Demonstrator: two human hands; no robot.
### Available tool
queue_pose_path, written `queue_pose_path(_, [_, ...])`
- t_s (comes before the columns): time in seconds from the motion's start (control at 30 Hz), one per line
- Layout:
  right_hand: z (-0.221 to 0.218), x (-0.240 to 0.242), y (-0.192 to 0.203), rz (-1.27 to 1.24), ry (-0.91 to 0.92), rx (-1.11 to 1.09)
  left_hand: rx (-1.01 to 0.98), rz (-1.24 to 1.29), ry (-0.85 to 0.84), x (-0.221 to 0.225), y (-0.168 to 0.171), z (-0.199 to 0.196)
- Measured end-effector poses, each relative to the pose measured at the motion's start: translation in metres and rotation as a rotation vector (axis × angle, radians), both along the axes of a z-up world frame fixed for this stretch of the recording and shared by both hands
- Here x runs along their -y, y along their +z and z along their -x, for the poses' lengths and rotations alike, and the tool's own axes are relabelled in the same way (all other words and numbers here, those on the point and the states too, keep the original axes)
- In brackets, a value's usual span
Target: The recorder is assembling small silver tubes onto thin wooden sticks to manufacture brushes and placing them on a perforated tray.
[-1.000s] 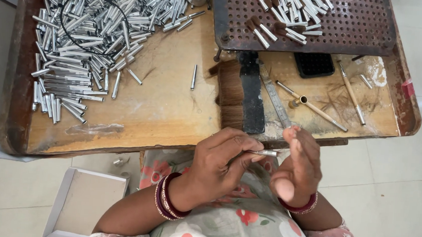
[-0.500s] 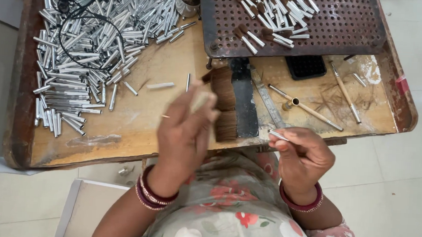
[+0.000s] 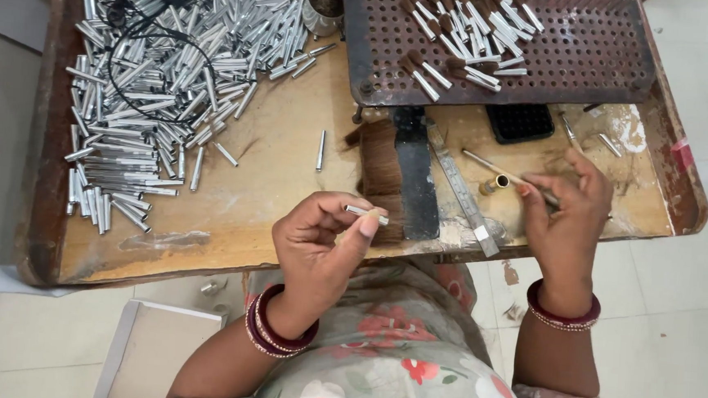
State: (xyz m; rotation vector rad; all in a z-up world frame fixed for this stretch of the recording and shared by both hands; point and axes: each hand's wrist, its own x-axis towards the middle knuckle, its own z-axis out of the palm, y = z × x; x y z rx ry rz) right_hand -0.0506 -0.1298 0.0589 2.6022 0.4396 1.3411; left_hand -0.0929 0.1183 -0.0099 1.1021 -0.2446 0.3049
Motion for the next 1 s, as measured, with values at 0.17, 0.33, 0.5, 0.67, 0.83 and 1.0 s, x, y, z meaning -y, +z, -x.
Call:
queue_pose_path(0.17, [0.028,0.014,-0.038,-0.496,0.179,-0.102,-0.028,0.066,0.022,-0.001,0.0,-0.004])
queue_pose_path(0.33, [0.079,-0.011,-0.049,-0.766,0.508,-0.267,-0.079,0.117,-0.008,0.0,-0.002,0.007])
queue_pose_path(0.5, [0.077,-0.028,-0.04,-0.606,0.56,-0.257,-0.032,0.125,-0.03,0.002,0.001,0.009])
queue_pose_path(0.67, [0.073,-0.032,-0.039,-0.576,0.553,-0.268,-0.063,0.1,-0.054,0.0,0.0,0.008])
queue_pose_path(0.83, [0.059,-0.018,-0.049,-0.603,0.554,-0.268,-0.06,0.058,-0.088,0.002,0.002,0.006])
queue_pose_path(1.0, [0.016,0.043,-0.07,-0.633,0.354,-0.212,0.004,-0.074,-0.026,-0.002,0.018,0.011])
